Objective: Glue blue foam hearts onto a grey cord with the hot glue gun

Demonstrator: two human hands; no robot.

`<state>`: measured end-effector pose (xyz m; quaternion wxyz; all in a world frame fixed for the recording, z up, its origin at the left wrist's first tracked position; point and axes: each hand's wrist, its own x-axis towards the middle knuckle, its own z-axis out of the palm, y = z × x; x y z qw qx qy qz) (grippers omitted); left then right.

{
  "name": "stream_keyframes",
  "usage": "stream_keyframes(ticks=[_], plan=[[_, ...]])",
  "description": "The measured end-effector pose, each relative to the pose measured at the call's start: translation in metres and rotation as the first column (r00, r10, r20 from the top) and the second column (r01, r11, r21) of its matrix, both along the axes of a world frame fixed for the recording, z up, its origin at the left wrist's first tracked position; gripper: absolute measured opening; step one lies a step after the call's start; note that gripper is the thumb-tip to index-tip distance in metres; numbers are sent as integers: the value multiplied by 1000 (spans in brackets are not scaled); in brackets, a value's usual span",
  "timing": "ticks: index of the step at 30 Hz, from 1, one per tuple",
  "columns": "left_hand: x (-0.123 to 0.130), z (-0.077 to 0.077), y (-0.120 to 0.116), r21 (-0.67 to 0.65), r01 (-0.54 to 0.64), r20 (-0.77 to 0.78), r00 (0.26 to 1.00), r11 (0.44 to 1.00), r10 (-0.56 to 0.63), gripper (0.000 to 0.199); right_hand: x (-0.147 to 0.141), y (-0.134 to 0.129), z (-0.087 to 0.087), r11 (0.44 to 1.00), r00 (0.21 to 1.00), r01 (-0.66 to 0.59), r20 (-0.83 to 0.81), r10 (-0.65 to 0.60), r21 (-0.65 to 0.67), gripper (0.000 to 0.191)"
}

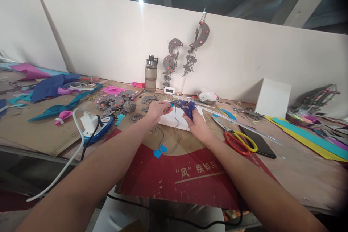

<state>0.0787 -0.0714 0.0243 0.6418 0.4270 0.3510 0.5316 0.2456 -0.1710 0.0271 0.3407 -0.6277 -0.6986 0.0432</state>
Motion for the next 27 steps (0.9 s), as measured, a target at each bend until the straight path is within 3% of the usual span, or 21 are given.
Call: stream_keyframes(ticks=[27], plan=[[-1, 2, -2, 23, -11, 3, 1000, 1000, 10, 15, 2, 4, -6, 995, 998, -53, -39, 56, 88, 41]])
